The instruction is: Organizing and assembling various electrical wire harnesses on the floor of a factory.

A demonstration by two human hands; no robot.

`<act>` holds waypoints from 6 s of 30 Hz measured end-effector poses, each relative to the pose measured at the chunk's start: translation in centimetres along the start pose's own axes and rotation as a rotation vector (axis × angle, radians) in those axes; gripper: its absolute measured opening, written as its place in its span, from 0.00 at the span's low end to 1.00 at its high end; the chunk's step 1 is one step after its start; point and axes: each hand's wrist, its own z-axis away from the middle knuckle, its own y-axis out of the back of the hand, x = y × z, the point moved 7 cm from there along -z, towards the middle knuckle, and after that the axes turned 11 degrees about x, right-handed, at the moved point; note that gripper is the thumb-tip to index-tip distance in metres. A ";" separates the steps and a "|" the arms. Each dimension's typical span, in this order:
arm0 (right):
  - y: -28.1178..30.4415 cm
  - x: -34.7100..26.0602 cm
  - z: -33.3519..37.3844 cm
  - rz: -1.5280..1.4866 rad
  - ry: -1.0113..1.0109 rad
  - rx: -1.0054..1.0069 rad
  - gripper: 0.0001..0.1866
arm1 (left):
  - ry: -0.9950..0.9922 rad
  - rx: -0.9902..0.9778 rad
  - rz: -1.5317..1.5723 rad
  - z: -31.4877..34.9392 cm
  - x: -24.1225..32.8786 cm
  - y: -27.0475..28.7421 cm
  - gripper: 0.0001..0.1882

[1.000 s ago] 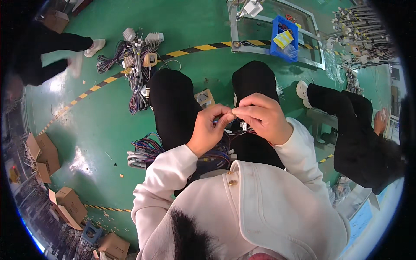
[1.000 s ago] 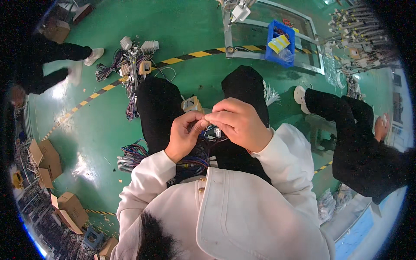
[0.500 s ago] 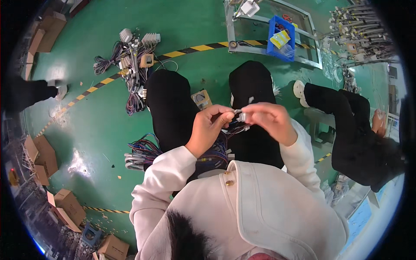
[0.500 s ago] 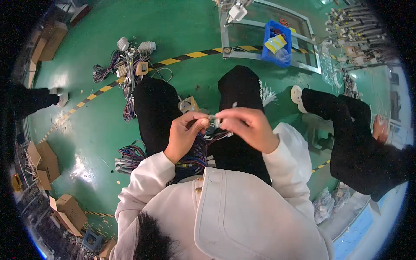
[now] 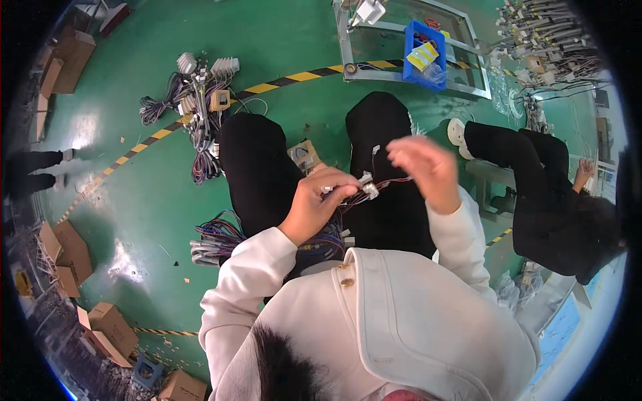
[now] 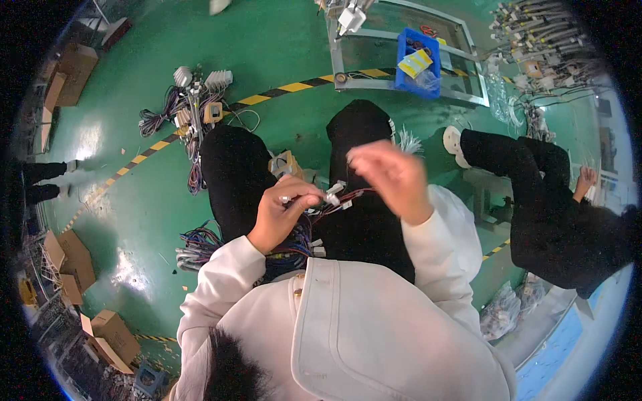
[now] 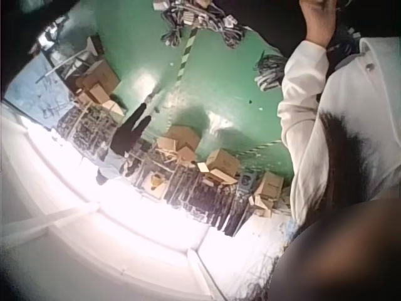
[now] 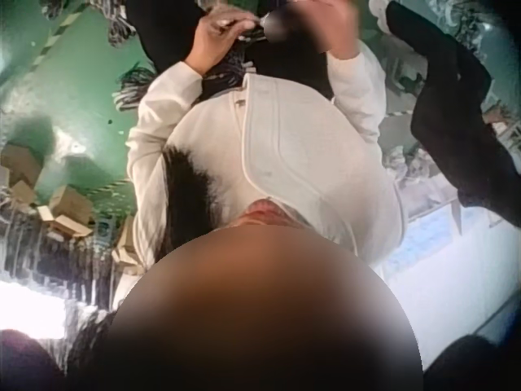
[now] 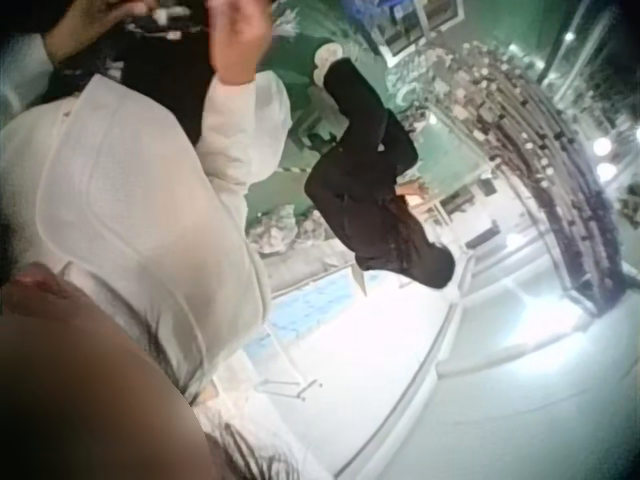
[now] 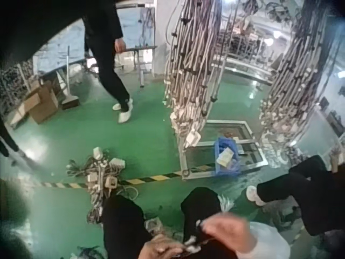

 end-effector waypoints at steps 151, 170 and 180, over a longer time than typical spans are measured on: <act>15.2 12.7 10.3 -0.402 -0.101 0.194 0.16 | 0.671 -0.291 0.189 -5.2 -3.4 -22.1 0.07; 25.2 15.2 10.6 0.098 -0.087 0.833 0.15 | 0.815 -0.363 0.245 -8.3 -3.3 -34.8 0.05; 26.2 13.8 11.2 0.083 0.031 0.922 0.15 | 0.801 -0.374 0.165 -8.4 -3.6 -35.7 0.05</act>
